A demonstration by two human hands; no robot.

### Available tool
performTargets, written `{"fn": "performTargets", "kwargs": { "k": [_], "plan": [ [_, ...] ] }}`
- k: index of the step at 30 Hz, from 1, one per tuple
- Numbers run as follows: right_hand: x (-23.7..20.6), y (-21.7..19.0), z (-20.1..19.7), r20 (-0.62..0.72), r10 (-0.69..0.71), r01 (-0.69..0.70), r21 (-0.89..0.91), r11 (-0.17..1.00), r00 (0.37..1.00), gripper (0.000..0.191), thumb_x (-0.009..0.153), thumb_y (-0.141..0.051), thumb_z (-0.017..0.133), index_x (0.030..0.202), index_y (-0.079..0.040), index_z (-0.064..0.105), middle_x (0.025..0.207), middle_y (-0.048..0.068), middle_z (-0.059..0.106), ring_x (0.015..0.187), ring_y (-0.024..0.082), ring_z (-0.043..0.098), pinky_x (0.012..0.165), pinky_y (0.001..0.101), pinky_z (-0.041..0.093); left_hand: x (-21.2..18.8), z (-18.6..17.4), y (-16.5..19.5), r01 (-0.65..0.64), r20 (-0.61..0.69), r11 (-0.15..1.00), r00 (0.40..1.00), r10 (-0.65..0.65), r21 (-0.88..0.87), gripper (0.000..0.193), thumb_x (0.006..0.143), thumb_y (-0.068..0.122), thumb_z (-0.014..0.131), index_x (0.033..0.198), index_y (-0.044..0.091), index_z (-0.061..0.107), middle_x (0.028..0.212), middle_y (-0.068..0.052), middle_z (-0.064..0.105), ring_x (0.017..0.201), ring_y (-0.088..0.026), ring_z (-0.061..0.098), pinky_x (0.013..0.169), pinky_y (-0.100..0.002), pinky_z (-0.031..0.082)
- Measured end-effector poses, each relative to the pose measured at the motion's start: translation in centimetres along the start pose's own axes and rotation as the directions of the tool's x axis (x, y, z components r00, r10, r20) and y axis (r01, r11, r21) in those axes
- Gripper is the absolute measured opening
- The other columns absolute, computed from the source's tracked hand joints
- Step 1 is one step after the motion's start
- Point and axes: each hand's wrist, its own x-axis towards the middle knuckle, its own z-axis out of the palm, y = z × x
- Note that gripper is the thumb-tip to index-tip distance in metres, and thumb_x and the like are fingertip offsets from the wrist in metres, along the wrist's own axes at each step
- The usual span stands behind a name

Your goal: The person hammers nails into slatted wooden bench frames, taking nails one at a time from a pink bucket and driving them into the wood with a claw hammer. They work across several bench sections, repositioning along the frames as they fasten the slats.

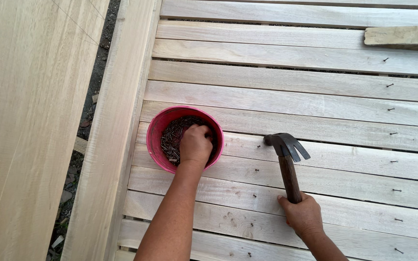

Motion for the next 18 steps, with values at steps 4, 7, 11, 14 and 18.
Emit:
{"fn": "performTargets", "kwargs": {
  "k": [4,7,11,14,18],
  "plan": [
    [0.1,0.0,0.0,0.01,-0.002,0.002,0.018,1.0,1.0,0.034,0.091,-0.033,0.075,0.078,-0.003,0.067,0.053,0.008,0.059,0.045,0.018,0.058,0.048,0.036,0.053,0.1,-0.6,-2.0,-0.036,-0.066,0.966,0.998,0.02,-0.258,0.016,0.077,0.007,0.082,0.094,0.009,0.082,0.097,-0.009,0.076,0.091,-0.026,0.073,0.084,-0.036,0.058],
    [0.0,0.0,-0.1,-0.005,-0.001,0.001,-0.005,1.0,1.0,0.032,0.091,-0.034,0.075,0.078,-0.005,0.069,0.054,0.008,0.06,0.046,0.017,0.059,0.048,0.0358,0.054,0.1,-0.7,-2.8,0.185,0.124,0.825,0.982,-0.14,-0.534,0.016,0.084,0.002,0.075,0.099,0.006,0.08,0.093,-0.009,0.078,0.082,-0.019,0.073,0.071,-0.031,0.06],
    [-0.2,-0.1,-0.1,-0.002,0.002,-0.002,-0.002,1.0,1.0,0.034,0.091,-0.035,0.075,0.079,-0.004,0.069,0.054,0.008,0.06,0.046,0.017,0.06,0.049,0.0358,0.054,0.2,-0.7,-3.3,0.298,0.244,0.722,0.953,-0.181,-0.624,0.019,0.09,-0.003,0.068,0.106,0.001,0.076,0.09,-0.006,0.077,0.073,-0.01,0.073,0.062,-0.024,0.061],
    [-0.2,0.0,-0.1,0.0,0.009,-0.009,-0.002,1.0,1.0,0.034,0.091,-0.035,0.075,0.079,-0.004,0.069,0.054,0.008,0.06,0.046,0.018,0.06,0.049,0.0358,0.054,0.3,-0.5,-3.4,0.288,0.246,0.706,0.955,-0.163,-0.647,0.031,0.089,-0.006,0.066,0.117,0.004,0.072,0.091,-0.004,0.076,0.074,-0.011,0.071,0.061,-0.025,0.059],
    [-0.1,0.1,-0.1,0.018,0.028,-0.028,0.012,1.0,0.999,0.034,0.091,-0.035,0.075,0.079,-0.004,0.07,0.053,0.007,0.059,0.046,0.018,0.059,0.049,0.0358,0.053,0.1,-0.7,-3.4,0.233,0.197,0.758,0.97,-0.14,-0.609,0.051,0.083,-0.011,0.067,0.131,0.008,0.063,0.101,-0.008,0.074,0.076,-0.011,0.071,0.064,-0.025,0.061]
  ]
}}
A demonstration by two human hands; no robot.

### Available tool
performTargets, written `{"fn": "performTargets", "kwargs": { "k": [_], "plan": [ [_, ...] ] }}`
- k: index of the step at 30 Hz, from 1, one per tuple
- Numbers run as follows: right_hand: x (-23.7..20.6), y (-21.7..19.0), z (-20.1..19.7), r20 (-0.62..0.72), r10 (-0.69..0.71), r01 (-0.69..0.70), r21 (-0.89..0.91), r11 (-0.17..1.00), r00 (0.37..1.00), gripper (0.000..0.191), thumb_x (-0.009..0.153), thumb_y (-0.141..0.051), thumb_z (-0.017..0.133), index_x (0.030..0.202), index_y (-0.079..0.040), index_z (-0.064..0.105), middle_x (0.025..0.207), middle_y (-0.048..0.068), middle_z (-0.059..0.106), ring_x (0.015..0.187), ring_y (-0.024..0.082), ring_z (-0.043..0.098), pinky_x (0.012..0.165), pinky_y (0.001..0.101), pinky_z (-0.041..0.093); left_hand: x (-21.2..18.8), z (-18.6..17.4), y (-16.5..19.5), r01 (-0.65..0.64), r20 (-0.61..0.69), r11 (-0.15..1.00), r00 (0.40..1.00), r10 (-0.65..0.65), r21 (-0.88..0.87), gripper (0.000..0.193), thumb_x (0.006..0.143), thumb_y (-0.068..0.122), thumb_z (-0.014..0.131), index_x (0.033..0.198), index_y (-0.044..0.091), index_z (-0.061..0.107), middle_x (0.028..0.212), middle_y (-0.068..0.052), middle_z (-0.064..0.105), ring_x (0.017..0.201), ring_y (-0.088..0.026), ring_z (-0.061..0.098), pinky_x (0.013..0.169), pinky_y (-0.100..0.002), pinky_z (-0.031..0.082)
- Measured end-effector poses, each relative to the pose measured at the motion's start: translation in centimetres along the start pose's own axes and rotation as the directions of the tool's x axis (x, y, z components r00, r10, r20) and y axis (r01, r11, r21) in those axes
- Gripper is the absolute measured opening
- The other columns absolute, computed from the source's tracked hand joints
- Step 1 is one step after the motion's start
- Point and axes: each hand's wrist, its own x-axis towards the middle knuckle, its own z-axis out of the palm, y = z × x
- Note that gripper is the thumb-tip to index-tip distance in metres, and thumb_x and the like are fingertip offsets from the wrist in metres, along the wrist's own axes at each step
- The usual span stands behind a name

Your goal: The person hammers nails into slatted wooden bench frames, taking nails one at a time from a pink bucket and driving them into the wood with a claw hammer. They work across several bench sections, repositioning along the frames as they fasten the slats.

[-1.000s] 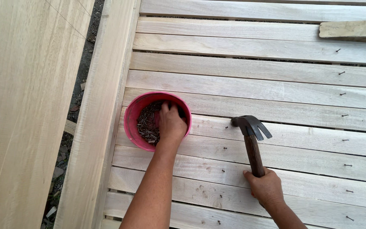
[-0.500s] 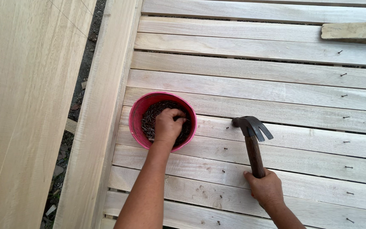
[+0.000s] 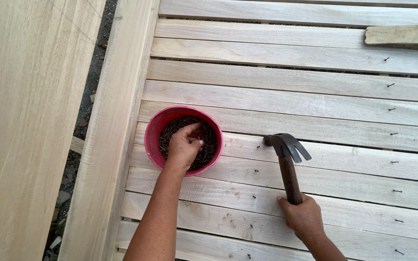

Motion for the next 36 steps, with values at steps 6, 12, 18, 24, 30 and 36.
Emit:
{"fn": "performTargets", "kwargs": {
  "k": [6,12,18,24,30,36],
  "plan": [
    [0.2,-0.1,-0.7,0.023,-0.03,0.031,-0.042,0.999,0.999,0.037,0.091,-0.04,0.075,0.091,-0.003,0.071,0.056,0.007,0.058,0.047,0.017,0.057,0.049,0.0358,0.053,-0.8,-0.1,2.4,-0.096,-0.23,0.995,0.969,0.094,0.003,0.018,0.08,-0.01,0.072,0.096,-0.004,0.077,0.114,-0.007,0.069,0.079,-0.013,0.072,0.065,-0.025,0.064],
    [1.7,-2.1,-2.2,-0.032,-0.122,0.121,-0.046,0.992,0.992,0.039,0.089,-0.04,0.075,0.103,-0.004,0.072,0.058,0.006,0.062,0.049,0.018,0.06,0.049,0.0348,0.053,-2.1,3.3,6.5,-0.485,-0.367,0.875,0.815,0.449,-0.006,0.013,0.084,-0.005,0.078,0.095,0.002,0.079,0.098,-0.008,0.075,0.084,-0.011,0.073,0.075,-0.024,0.063],
    [3.0,-3.3,-3.0,-0.012,-0.041,0.041,-0.025,0.999,0.999,0.034,0.091,-0.036,0.075,0.098,-0.002,0.074,0.059,0.008,0.06,0.049,0.019,0.058,0.048,0.036,0.052,-2.1,11.1,9.2,-0.22,-0.085,0.97,0.974,0.211,-0.104,0.008,0.09,0.01,0.074,0.095,0.005,0.078,0.086,-0.003,0.077,0.076,-0.011,0.073,0.067,-0.025,0.062],
    [2.9,-3.1,-2.7,-0.009,-0.022,0.022,-0.045,0.999,1.0,0.032,0.091,-0.036,0.075,0.086,-0.004,0.073,0.057,0.006,0.061,0.047,0.017,0.057,0.048,0.0345,0.051,1.8,14.6,6.4,-0.124,-0.146,0.983,0.979,0.144,0.139,0.006,0.083,0.01,0.078,0.083,0.004,0.079,0.09,-0.008,0.074,0.08,-0.02,0.072,0.075,-0.032,0.058],
    [2.8,-2.9,-2.7,-0.011,-0.019,0.018,-0.069,0.997,1.0,0.035,0.092,-0.038,0.075,0.082,-0.005,0.071,0.057,0.005,0.06,0.047,0.016,0.057,0.048,0.0336,0.053,3.7,16.2,1.5,-0.261,-0.091,0.949,0.956,0.28,0.179,0.005,0.083,0.011,0.078,0.083,0.005,0.078,0.091,-0.008,0.073,0.082,-0.024,0.072,0.078,-0.035,0.059],
    [2.7,-3.0,-2.6,-0.011,-0.014,0.013,-0.069,0.997,1.0,0.032,0.092,-0.037,0.075,0.081,-0.007,0.071,0.056,0.004,0.06,0.047,0.015,0.057,0.05,0.0345,0.054,2.8,16.5,0.7,-0.367,-0.105,0.888,0.907,0.408,0.278,0.007,0.085,0.013,0.077,0.085,0.007,0.074,0.09,-0.005,0.07,0.085,-0.026,0.069,0.078,-0.037,0.059]
  ]
}}
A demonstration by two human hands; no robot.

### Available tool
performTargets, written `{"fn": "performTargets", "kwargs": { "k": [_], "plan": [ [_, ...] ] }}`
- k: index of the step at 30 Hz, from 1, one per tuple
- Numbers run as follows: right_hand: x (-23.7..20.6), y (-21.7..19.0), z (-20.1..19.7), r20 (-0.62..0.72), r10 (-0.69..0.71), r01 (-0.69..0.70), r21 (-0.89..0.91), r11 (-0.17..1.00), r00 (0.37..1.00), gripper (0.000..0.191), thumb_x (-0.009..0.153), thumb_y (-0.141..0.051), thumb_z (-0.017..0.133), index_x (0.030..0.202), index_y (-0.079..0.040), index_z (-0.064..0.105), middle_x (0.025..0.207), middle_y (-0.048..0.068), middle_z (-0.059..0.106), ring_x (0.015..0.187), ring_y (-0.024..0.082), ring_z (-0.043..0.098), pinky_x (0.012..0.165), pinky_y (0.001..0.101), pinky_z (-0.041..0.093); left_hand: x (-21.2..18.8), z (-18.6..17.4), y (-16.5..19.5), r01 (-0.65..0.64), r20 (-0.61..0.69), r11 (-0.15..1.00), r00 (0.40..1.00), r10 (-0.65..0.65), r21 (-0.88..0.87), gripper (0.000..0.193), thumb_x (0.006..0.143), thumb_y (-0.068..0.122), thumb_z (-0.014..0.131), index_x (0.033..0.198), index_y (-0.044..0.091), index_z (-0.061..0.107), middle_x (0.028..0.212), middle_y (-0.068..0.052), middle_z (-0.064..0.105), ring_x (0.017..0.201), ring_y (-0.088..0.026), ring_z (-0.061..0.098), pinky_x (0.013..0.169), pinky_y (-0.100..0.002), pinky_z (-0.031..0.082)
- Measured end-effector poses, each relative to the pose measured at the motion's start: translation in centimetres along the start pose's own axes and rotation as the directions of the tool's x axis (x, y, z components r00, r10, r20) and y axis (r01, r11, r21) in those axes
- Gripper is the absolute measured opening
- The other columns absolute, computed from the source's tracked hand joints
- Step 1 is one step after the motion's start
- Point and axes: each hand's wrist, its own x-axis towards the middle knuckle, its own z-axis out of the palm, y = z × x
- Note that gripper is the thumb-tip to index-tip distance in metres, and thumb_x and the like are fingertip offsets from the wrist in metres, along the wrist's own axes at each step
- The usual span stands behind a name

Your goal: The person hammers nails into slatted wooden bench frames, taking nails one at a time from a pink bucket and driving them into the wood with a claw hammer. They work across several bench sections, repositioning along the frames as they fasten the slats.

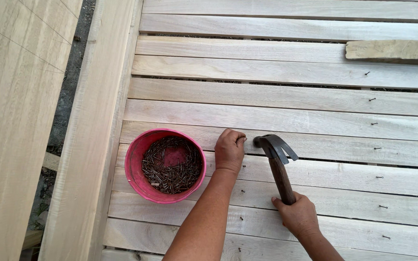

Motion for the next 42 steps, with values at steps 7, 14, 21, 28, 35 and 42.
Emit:
{"fn": "performTargets", "kwargs": {
  "k": [7,14,21,28,35,42],
  "plan": [
    [-0.2,0.2,0.0,-0.004,-0.01,0.01,-0.012,1.0,1.0,0.032,0.091,-0.038,0.075,0.081,-0.008,0.071,0.056,0.005,0.06,0.048,0.016,0.058,0.051,0.0345,0.054,0.7,-1.0,-0.3,-0.125,0.12,0.992,0.985,0.121,0.024,0.005,0.086,0.011,0.075,0.086,0.008,0.072,0.092,-0.006,0.068,0.091,-0.027,0.067,0.082,-0.039,0.057],
    [-0.1,0.2,0.1,-0.009,-0.01,0.01,-0.034,0.999,1.0,0.033,0.092,-0.038,0.075,0.083,-0.006,0.071,0.056,0.005,0.061,0.048,0.016,0.06,0.051,0.0349,0.055,0.7,-0.8,-0.2,-0.078,0.098,0.996,0.992,0.073,0.045,0.005,0.088,0.012,0.074,0.087,0.008,0.072,0.094,-0.006,0.069,0.094,-0.026,0.067,0.084,-0.038,0.058],
    [-0.1,0.4,0.2,-0.017,-0.011,0.01,-0.046,0.999,1.0,0.033,0.091,-0.04,0.074,0.085,-0.008,0.071,0.055,0.005,0.06,0.048,0.016,0.059,0.052,0.0348,0.055,0.6,-1.3,0.7,-0.072,0.163,0.994,0.985,0.058,0.079,0.005,0.086,0.012,0.074,0.085,0.008,0.071,0.093,-0.005,0.065,0.092,-0.024,0.066,0.085,-0.036,0.058],
    [0.0,0.4,0.2,0.007,0.016,-0.015,-0.029,0.999,1.0,0.035,0.091,-0.041,0.074,0.098,-0.007,0.075,0.058,0.006,0.061,0.05,0.017,0.058,0.054,0.036,0.053,0.4,-0.8,1.4,0.003,0.099,0.996,0.995,-0.012,0.092,0.006,0.08,0.012,0.081,0.08,0.009,0.075,0.091,-0.003,0.064,0.089,-0.021,0.065,0.082,-0.034,0.058],
    [-0.3,0.3,0.0,0.008,-0.001,0.001,-0.038,0.999,1.0,0.037,0.091,-0.041,0.074,0.101,-0.005,0.073,0.062,0.008,0.063,0.053,0.017,0.062,0.056,0.0356,0.057,0.5,-0.8,1.2,0.015,0.081,0.997,0.996,-0.021,0.075,0.008,0.078,0.015,0.084,0.081,0.011,0.078,0.09,-0.001,0.065,0.087,-0.019,0.066,0.081,-0.033,0.058],
    [-0.7,-0.1,-0.2,0.016,0.003,-0.003,-0.022,1.0,1.0,0.041,0.091,-0.042,0.074,0.108,-0.005,0.073,0.062,0.008,0.063,0.053,0.017,0.06,0.056,0.0357,0.056,1.0,-1.6,0.9,0.054,0.185,0.998,0.981,-0.056,0.019,0.008,0.078,0.013,0.083,0.085,0.011,0.079,0.09,0.0,0.068,0.084,-0.017,0.069,0.079,-0.03,0.059]
  ]
}}
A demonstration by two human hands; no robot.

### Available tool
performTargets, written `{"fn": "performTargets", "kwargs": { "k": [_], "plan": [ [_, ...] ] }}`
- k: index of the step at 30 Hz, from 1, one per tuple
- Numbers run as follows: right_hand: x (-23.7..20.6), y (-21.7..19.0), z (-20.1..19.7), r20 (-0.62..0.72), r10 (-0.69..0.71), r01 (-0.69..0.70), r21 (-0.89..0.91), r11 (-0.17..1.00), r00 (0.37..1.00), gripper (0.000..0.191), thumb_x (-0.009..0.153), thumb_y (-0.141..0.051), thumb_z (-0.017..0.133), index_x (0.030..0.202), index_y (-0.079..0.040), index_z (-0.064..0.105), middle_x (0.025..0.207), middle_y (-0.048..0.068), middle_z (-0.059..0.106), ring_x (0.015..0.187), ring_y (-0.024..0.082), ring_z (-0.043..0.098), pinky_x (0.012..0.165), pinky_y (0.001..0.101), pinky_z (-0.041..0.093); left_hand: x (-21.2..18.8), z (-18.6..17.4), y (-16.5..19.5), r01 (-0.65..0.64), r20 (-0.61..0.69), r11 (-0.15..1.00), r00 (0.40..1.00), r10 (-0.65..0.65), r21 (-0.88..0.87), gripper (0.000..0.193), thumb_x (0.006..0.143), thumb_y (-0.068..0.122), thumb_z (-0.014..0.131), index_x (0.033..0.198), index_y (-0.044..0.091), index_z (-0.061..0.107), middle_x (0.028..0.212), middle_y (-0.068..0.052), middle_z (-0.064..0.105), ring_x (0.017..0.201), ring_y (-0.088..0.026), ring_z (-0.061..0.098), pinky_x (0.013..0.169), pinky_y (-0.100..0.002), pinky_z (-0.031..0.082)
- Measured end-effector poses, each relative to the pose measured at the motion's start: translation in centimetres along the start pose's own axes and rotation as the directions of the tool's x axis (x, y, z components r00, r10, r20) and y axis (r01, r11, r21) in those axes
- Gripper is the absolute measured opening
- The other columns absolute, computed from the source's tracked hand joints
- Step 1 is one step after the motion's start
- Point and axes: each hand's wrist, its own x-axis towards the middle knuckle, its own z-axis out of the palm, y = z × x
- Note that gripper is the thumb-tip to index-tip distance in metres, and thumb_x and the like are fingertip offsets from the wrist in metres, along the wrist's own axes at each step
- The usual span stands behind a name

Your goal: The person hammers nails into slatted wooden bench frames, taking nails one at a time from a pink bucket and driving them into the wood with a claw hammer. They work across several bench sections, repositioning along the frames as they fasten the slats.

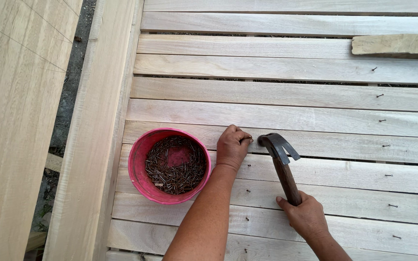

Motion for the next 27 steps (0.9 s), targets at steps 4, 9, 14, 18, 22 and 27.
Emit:
{"fn": "performTargets", "kwargs": {
  "k": [4,9,14,18,22,27],
  "plan": [
    [-0.2,-0.1,-0.1,0.008,-0.007,0.007,0.001,1.0,1.0,0.044,0.09,-0.042,0.074,0.109,-0.002,0.073,0.062,0.008,0.063,0.052,0.017,0.06,0.054,0.0354,0.057,0.2,0.0,-0.2,-0.018,0.006,1.0,1.0,0.018,0.022,0.009,0.077,0.012,0.084,0.085,0.011,0.08,0.09,-0.001,0.068,0.085,-0.017,0.069,0.08,-0.03,0.059],
    [-0.3,0.0,-0.2,0.002,-0.01,0.01,0.02,1.0,1.0,0.043,0.09,-0.042,0.074,0.109,-0.003,0.071,0.061,0.007,0.061,0.051,0.017,0.059,0.053,0.0348,0.056,0.5,-0.1,-0.4,-0.006,0.031,1.0,0.999,0.006,0.001,0.008,0.077,0.012,0.084,0.084,0.011,0.08,0.09,-0.001,0.068,0.084,-0.016,0.069,0.08,-0.03,0.059],
    [0.0,0.0,-0.2,0.011,-0.009,0.009,0.025,1.0,1.0,0.042,0.09,-0.043,0.075,0.105,-0.004,0.072,0.06,0.007,0.06,0.05,0.017,0.059,0.052,0.0347,0.056,0.3,-0.1,-0.3,-0.01,0.019,1.0,1.0,0.011,-0.01,0.007,0.078,0.011,0.083,0.085,0.01,0.08,0.091,-0.001,0.068,0.084,-0.016,0.069,0.079,-0.03,0.059],
    [0.4,0.2,-0.1,0.005,-0.02,0.02,0.011,1.0,1.0,0.042,0.09,-0.043,0.075,0.101,-0.003,0.075,0.059,0.006,0.06,0.051,0.016,0.059,0.052,0.0338,0.055,0.1,-0.1,0.0,0.009,-0.003,1.0,1.0,-0.009,-0.001,0.006,0.08,0.011,0.082,0.085,0.01,0.079,0.092,-0.001,0.068,0.084,-0.016,0.069,0.079,-0.029,0.06],
    [0.1,0.1,-0.2,0.004,-0.022,0.022,0.005,1.0,1.0,0.041,0.09,-0.043,0.074,0.1,-0.003,0.074,0.059,0.006,0.059,0.051,0.016,0.059,0.052,0.0333,0.056,0.1,-0.2,0.2,0.015,0.012,1.0,1.0,-0.015,0.013,0.006,0.081,0.011,0.081,0.085,0.009,0.078,0.092,-0.002,0.067,0.084,-0.016,0.069,0.08,-0.029,0.06],
    [-1.1,-0.6,-0.7,0.004,-0.036,0.035,0.063,0.997,0.999,0.037,0.089,-0.041,0.075,0.099,-0.005,0.07,0.058,0.006,0.058,0.05,0.017,0.059,0.051,0.0344,0.055,-0.1,0.0,0.0,-0.018,0.0,1.0,1.0,0.018,0.001,0.005,0.081,0.009,0.081,0.085,0.007,0.078,0.092,-0.002,0.066,0.083,-0.017,0.068,0.079,-0.029,0.061]
  ]
}}
